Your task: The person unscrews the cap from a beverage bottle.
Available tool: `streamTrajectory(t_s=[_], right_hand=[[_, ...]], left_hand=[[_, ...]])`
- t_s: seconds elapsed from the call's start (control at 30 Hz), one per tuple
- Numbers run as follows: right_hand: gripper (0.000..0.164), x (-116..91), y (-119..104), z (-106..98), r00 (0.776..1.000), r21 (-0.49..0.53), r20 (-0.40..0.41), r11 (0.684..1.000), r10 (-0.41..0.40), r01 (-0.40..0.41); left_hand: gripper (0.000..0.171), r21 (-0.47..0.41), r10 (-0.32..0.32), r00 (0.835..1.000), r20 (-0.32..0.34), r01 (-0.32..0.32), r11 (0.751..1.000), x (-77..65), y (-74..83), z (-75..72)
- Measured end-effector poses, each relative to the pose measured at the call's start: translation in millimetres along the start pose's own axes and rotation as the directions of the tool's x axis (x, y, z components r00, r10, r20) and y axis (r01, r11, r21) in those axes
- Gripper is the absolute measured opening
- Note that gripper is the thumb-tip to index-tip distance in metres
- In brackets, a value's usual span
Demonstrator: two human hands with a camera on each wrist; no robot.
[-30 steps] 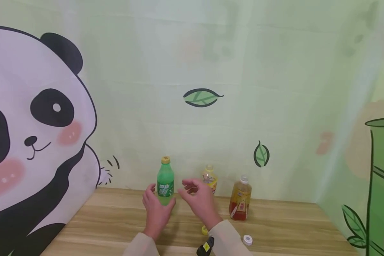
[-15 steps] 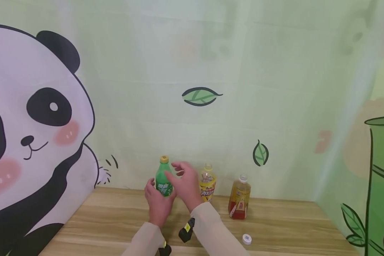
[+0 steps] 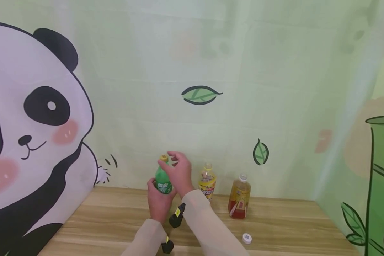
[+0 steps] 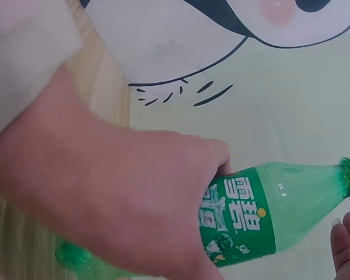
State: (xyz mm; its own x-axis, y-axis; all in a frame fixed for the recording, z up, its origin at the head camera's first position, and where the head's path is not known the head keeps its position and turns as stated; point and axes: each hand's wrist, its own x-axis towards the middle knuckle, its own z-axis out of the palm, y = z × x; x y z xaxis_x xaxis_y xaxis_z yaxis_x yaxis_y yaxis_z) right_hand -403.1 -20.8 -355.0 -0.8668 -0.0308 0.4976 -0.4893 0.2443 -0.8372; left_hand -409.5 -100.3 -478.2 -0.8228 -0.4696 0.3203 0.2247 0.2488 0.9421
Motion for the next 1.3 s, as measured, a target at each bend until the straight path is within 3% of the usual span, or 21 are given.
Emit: streamTrajectory(t_s=[0.23,0.67,1.3], right_hand=[[0.043,8,-5,5,0.999,-0.006,0.019,0.999,0.048,-0.048],[0.042,15,-3,11,0.993,-0.012,0.062,0.995,0.099,-0.098],[0.032,14,-10,6,0.985,0.003,0.044,0.986,0.168,-0.168]], left_hand=[[0.091,-0.006,-0.024,1.000,0.016,0.024,1.000,2.4,-2.5,-0.1],[0.075,0.024,-0.005,1.000,-0.003,0.005,1.000,4.8,-5.5,-0.1],[0.071,0.080,0.011,1.000,-0.026,-0.009,0.997,5.9,-10.2,5.9]])
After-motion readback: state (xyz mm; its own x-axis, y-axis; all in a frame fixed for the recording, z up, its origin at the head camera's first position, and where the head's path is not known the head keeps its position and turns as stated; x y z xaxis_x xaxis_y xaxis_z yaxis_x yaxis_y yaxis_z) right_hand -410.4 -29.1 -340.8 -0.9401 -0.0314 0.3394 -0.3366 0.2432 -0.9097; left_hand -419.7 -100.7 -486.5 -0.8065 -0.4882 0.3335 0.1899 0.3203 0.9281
